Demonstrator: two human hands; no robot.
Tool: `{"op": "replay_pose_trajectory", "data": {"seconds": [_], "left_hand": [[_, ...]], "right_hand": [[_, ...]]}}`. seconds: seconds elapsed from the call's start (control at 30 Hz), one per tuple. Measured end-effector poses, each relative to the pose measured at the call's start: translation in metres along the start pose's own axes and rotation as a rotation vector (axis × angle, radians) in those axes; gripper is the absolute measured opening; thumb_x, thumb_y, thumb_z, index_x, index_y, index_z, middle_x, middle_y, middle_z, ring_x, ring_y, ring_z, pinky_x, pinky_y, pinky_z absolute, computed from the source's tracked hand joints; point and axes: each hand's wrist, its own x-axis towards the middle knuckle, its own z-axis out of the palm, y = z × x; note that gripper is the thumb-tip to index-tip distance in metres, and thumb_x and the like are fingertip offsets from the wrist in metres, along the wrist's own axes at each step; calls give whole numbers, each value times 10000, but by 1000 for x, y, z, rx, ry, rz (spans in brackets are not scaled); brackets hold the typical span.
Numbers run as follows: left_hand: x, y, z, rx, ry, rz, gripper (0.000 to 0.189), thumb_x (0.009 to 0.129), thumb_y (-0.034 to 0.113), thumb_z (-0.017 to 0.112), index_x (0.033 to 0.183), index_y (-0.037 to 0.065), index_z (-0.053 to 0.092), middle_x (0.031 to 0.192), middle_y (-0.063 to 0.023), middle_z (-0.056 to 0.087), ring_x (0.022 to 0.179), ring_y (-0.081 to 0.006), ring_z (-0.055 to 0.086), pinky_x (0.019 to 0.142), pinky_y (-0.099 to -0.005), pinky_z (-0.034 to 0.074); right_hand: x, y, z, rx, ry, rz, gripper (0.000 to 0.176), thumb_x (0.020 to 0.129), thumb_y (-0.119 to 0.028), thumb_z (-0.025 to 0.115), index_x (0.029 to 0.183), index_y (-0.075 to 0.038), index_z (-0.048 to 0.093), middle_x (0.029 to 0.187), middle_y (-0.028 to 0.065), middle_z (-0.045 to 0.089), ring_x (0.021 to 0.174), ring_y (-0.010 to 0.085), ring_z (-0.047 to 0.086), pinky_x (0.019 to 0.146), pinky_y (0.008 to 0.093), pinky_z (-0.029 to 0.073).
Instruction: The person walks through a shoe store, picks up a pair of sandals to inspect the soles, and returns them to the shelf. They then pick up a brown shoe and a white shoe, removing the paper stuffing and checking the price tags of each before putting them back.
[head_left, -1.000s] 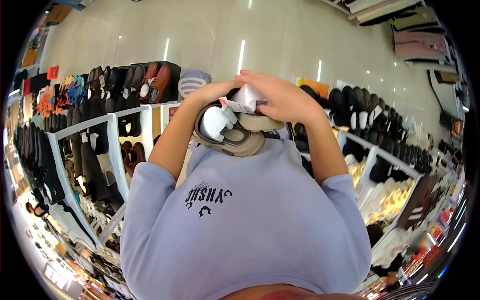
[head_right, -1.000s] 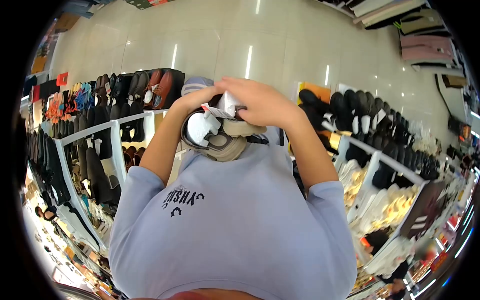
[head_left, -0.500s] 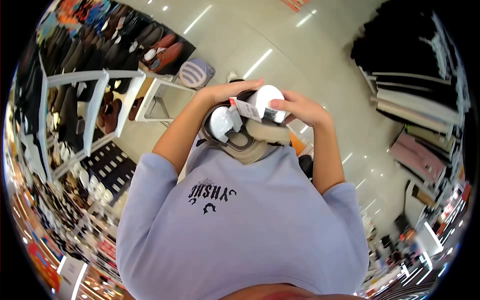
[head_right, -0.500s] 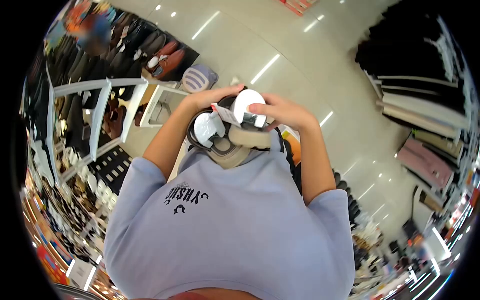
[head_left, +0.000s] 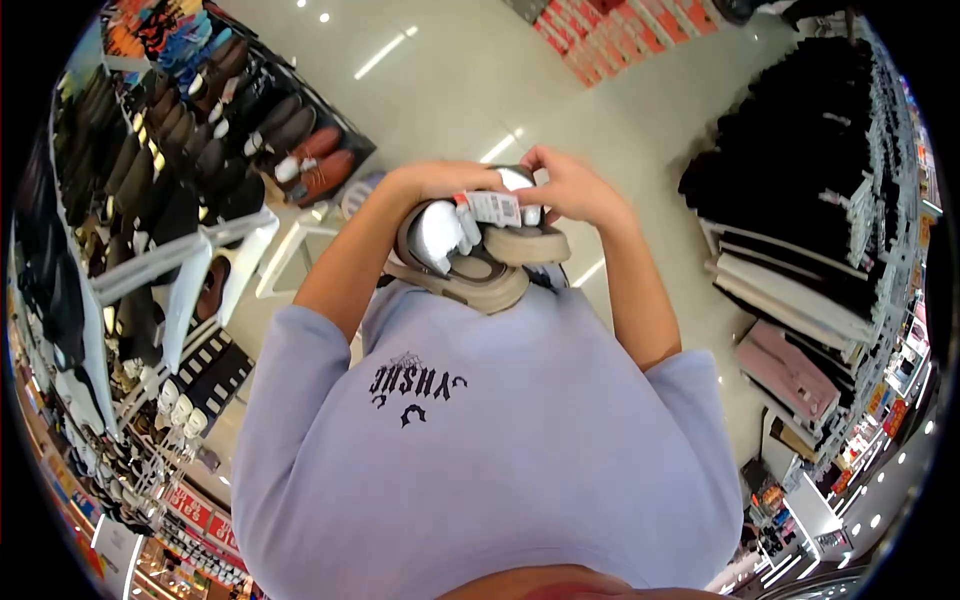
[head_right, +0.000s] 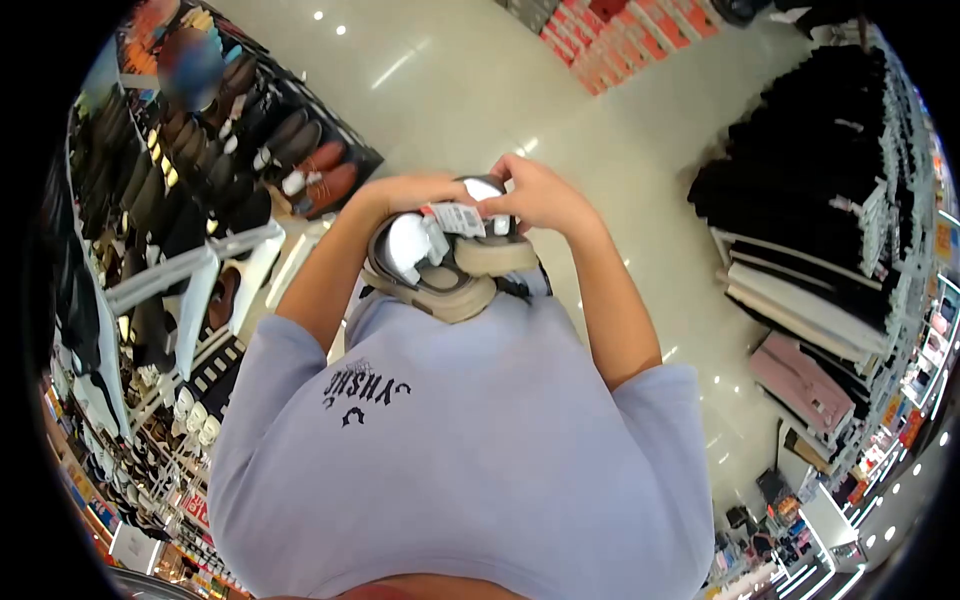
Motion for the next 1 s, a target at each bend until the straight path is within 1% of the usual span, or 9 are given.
{"op": "replay_pose_trajectory", "data": {"seconds": [0.07, 0.23, 0.27, 0.3, 0.4, 0.57, 0.7, 0.77, 1.0], "left_hand": [[-16, 34, -26, 121, 81, 57, 454, 778, 361, 576, 1108, 51, 606, 1013, -58, 625, 884, -126, 570, 752, -245, 444], [-3, 52, -77, -73, 60, 13, 621, 784, 440, 601, 1283, 88, 488, 1142, -72, 577, 1008, -150, 545, 809, -229, 417], [-5, 58, -87, 79, 145, 96, 640, 776, 466, 606, 1281, 90, 489, 1117, -83, 584, 970, -138, 545, 762, -242, 429], [-6, 67, -99, 83, 163, 27, 673, 758, 489, 621, 1280, 85, 488, 1104, -90, 585, 938, -136, 542, 724, -252, 437], [6, 92, -123, 122, 188, -57, 740, 722, 552, 633, 1272, 76, 495, 1084, -107, 586, 884, -138, 534, 657, -276, 449], [41, 134, -182, 205, 283, -83, 819, 685, 649, 612, 1256, 70, 512, 1045, -118, 591, 830, -151, 535, 600, -280, 451], [52, 166, -214, 529, 689, -55, 802, 654, 643, 626, 1224, 84, 547, 986, -119, 600, 762, -164, 573, 576, -262, 447], [39, 191, -226, -44, 428, -36, 765, 687, 539, 660, 1266, 68, 492, 1052, -111, 593, 876, -167, 560, 687, -258, 466], [59, 160, -257, -258, 675, 92, 558, 781, 236, 609, 1277, 30, 458, 1128, -118, 579, 949, -157, 553, 815, -244, 437]], "right_hand": [[34, -22, -22, -48, -41, 61, 382, 732, -200, 705, 1012, -27, 510, 1005, 51, 558, 844, 141, 578, 573, 283, 530], [88, -28, -64, 136, -245, -51, 442, 745, -229, 713, 1089, -56, 496, 1070, 40, 526, 909, 135, 542, 665, 268, 496], [101, -36, -73, 191, -312, -26, 480, 750, -246, 711, 1131, -59, 487, 1114, 49, 518, 962, 148, 528, 681, 279, 500], [111, -41, -79, 181, -313, -21, 573, 772, -272, 687, 1249, -71, 442, 1185, 76, 500, 1045, 181, 492, 711, 311, 507], [148, -49, -102, 228, -418, 77, 611, 790, -279, 662, 1311, -81, 411, 1217, 111, 487, 1075, 205, 474, 732, 348, 513], [213, -73, -171, 240, -533, 3, 578, 783, -252, 649, 1278, -35, 444, 1155, 124, 535, 1039, 224, 529, 723, 397, 540], [243, -102, -214, 241, -472, -50, 514, 785, -214, 670, 1223, -37, 469, 1127, 108, 537, 960, 185, 554, 608, 313, 535], [266, -117, -227, 114, -464, -68, 496, 763, -205, 687, 1185, -40, 485, 1127, 113, 537, 968, 191, 552, 602, 319, 535], [336, -160, -233, -379, -471, -147, 528, 721, -233, 723, 1157, -34, 501, 1113, 151, 566, 923, 229, 589, 653, 341, 526]]}}
